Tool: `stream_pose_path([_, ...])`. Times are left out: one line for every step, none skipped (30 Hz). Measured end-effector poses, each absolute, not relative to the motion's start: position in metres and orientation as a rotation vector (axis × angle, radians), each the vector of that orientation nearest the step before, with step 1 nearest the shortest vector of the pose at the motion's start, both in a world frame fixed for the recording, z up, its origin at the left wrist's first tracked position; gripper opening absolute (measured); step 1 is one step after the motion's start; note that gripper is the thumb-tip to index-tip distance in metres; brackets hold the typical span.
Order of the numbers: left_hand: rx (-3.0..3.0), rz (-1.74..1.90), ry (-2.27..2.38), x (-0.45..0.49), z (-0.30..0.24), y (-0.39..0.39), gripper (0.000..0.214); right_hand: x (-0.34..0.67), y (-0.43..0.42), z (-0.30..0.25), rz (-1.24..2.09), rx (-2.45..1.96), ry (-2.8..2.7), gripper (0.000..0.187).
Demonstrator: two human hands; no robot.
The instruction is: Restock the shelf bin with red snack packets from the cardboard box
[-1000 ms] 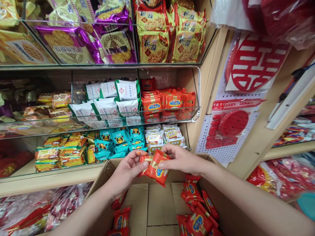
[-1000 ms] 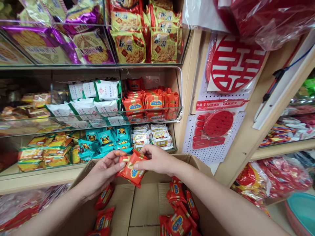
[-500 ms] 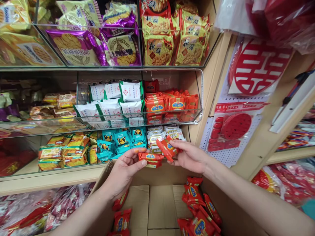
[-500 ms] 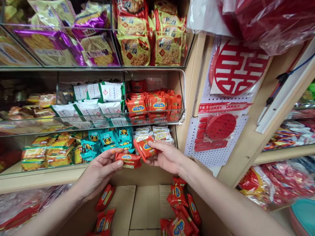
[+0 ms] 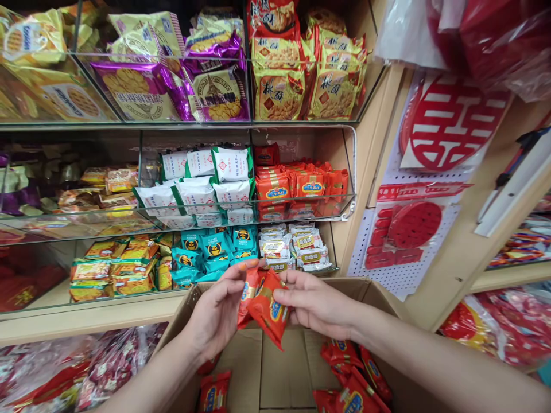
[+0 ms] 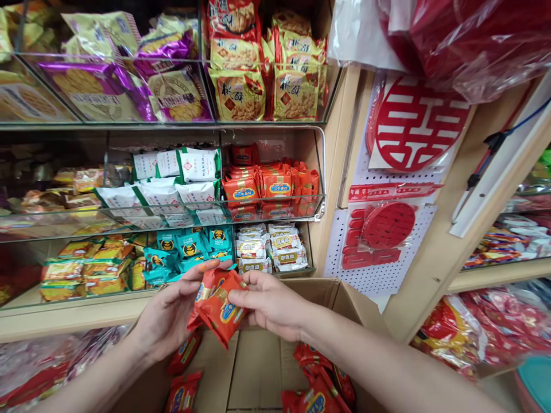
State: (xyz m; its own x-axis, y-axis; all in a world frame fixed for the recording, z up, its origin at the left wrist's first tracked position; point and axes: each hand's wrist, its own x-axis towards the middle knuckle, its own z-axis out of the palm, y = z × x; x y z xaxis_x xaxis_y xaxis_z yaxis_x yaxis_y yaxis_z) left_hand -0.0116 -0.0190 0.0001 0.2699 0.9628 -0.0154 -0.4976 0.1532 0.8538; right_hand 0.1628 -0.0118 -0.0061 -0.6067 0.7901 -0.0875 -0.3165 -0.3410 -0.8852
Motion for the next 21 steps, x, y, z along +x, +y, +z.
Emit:
stream_pose_path([0.823,1.131,0.680,-0.010,0.001,-0.020,0.028,0.161,-0.014,-0.007,1.974,-0.716,-1.180,0.039])
stream_pose_path([0.792,1.101,0.689,-0.008,0.001,-0.021,0.026,0.160,-0.015,-0.007,1.947,-0.751,-1.202,0.040])
stream_pose_path([0.764,1.087,0.696,-0.007,0.001,-0.022,0.025,0.160,-0.016,-0.006,1.913,-0.778,-1.229,0.039])
stream_pose_path([0.741,1.092,0.703,-0.006,0.001,-0.022,0.024,0.161,-0.017,-0.005,1.875,-0.789,-1.258,0.038])
stream_pose_path([0.718,1.109,0.705,-0.005,0.001,-0.022,0.024,0.162,-0.016,-0.004,1.829,-0.781,-1.276,0.037])
stream_pose_path([0.698,1.128,0.702,-0.005,0.001,-0.023,0.023,0.165,-0.015,-0.001,1.779,-0.756,-1.278,0.036])
stream_pose_path([0.682,1.146,0.696,-0.006,0.002,-0.022,0.023,0.169,-0.012,0.002,1.727,-0.719,-1.264,0.035])
stream_pose_path([0.671,1.153,0.686,-0.008,0.003,-0.022,0.024,0.173,-0.009,0.004,1.677,-0.678,-1.236,0.033])
stream_pose_path([0.666,1.145,0.670,-0.009,0.004,-0.022,0.026,0.177,-0.006,0.007,1.642,-0.645,-1.201,0.031])
stream_pose_path([0.667,1.128,0.651,-0.011,0.005,-0.022,0.028,0.182,-0.003,0.010,1.623,-0.624,-1.167,0.029])
stream_pose_path([0.673,1.108,0.630,-0.012,0.006,-0.022,0.030,0.185,0.001,0.012,1.616,-0.612,-1.145,0.028])
stream_pose_path([0.681,1.093,0.614,-0.014,0.007,-0.021,0.031,0.188,0.003,0.013,1.619,-0.603,-1.138,0.027])
stream_pose_path([0.686,1.083,0.609,-0.014,0.008,-0.021,0.031,0.190,0.005,0.014,1.625,-0.596,-1.141,0.026])
stream_pose_path([0.688,1.084,0.616,-0.014,0.008,-0.021,0.031,0.190,0.005,0.014,1.635,-0.593,-1.154,0.027])
stream_pose_path([0.689,1.100,0.635,-0.014,0.008,-0.020,0.029,0.190,0.005,0.013,1.647,-0.595,-1.169,0.028])
stream_pose_path([0.690,1.124,0.668,-0.013,0.007,-0.020,0.027,0.188,0.003,0.012,1.659,-0.607,-1.178,0.031])
stream_pose_path([0.693,1.151,0.708,-0.013,0.006,-0.019,0.025,0.186,0.001,0.011,1.675,-0.629,-1.182,0.034])
stream_pose_path([0.700,1.176,0.744,-0.012,0.005,-0.019,0.023,0.183,-0.001,0.010,1.691,-0.654,-1.180,0.038])
stream_pose_path([0.713,1.194,0.769,-0.011,0.004,-0.019,0.021,0.180,-0.004,0.008,1.705,-0.675,-1.177,0.041])
stream_pose_path([0.729,1.202,0.784,-0.010,0.004,-0.019,0.020,0.177,-0.006,0.006,1.713,-0.695,-1.175,0.042])
stream_pose_path([0.747,1.204,0.788,-0.009,0.003,-0.019,0.020,0.174,-0.007,0.004,1.718,-0.713,-1.174,0.042])
